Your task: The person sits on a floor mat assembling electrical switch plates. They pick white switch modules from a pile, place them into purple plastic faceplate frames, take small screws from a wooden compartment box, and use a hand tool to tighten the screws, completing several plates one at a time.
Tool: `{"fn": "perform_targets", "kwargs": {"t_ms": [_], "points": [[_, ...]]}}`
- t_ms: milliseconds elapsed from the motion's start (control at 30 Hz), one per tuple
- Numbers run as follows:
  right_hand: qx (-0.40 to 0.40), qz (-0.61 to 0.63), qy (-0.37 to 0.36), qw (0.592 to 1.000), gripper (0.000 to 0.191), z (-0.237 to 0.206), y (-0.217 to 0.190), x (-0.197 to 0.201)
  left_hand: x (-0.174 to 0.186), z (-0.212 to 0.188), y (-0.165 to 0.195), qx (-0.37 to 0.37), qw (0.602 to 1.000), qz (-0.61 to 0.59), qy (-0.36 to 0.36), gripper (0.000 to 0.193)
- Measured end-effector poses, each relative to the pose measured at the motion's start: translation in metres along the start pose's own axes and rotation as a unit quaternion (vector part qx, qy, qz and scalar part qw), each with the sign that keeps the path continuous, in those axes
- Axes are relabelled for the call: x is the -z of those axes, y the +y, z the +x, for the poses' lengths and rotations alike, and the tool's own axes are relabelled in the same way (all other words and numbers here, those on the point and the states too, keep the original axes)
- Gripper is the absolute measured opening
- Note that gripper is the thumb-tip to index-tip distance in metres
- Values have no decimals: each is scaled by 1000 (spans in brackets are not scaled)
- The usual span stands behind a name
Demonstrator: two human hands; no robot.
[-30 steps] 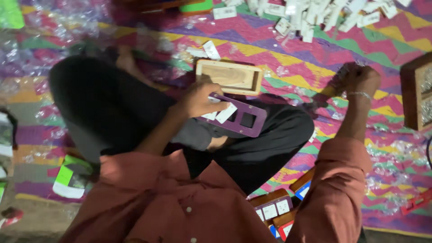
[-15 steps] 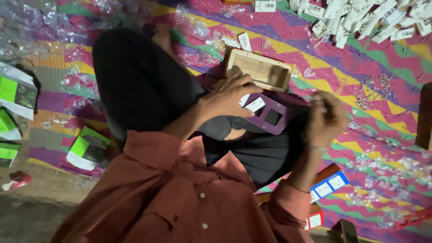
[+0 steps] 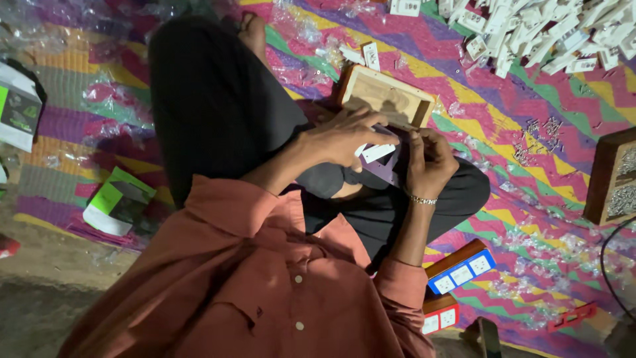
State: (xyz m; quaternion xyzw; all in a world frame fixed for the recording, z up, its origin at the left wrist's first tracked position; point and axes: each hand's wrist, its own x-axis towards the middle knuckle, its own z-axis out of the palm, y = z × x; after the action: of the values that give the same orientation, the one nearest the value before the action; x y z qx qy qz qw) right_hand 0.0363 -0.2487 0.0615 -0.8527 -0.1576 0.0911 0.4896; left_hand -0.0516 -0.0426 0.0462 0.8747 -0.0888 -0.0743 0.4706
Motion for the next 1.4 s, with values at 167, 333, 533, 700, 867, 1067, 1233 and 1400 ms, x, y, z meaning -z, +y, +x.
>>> {"fn": "perform_targets", "kwargs": {"t_ms": [167, 333, 533, 700, 867, 1067, 1233, 1400], "points": [[35, -29, -12, 999, 9, 0, -13, 7, 0, 3, -4, -31, 996, -61, 58, 76], [106, -62, -47, 991, 12, -2, -28, 10, 3, 5, -6, -51, 988, -105, 100, 61], [107, -93, -87, 986, 10, -4, -37, 10, 3, 4, -7, -47, 988, -111, 102, 53], [184, -147, -99, 967, 13, -4, -39, 5, 2, 3, -8, -78, 983, -103, 128, 52], [207, -149, -106, 961, 16, -6, -39, -2, -1, 3, -10, -56, 987, -107, 106, 52], [267, -221, -101, 933, 19, -6, -40, -5, -3, 3, -11, -72, 985, -93, 130, 54], [287, -245, -109, 920, 25, -11, -44, -3, 0, 2, -9, -70, 985, -92, 128, 55], [288, -281, -112, 909, 30, -14, -42, -1, -1, 1, -11, -73, 985, -96, 123, 55]]}}
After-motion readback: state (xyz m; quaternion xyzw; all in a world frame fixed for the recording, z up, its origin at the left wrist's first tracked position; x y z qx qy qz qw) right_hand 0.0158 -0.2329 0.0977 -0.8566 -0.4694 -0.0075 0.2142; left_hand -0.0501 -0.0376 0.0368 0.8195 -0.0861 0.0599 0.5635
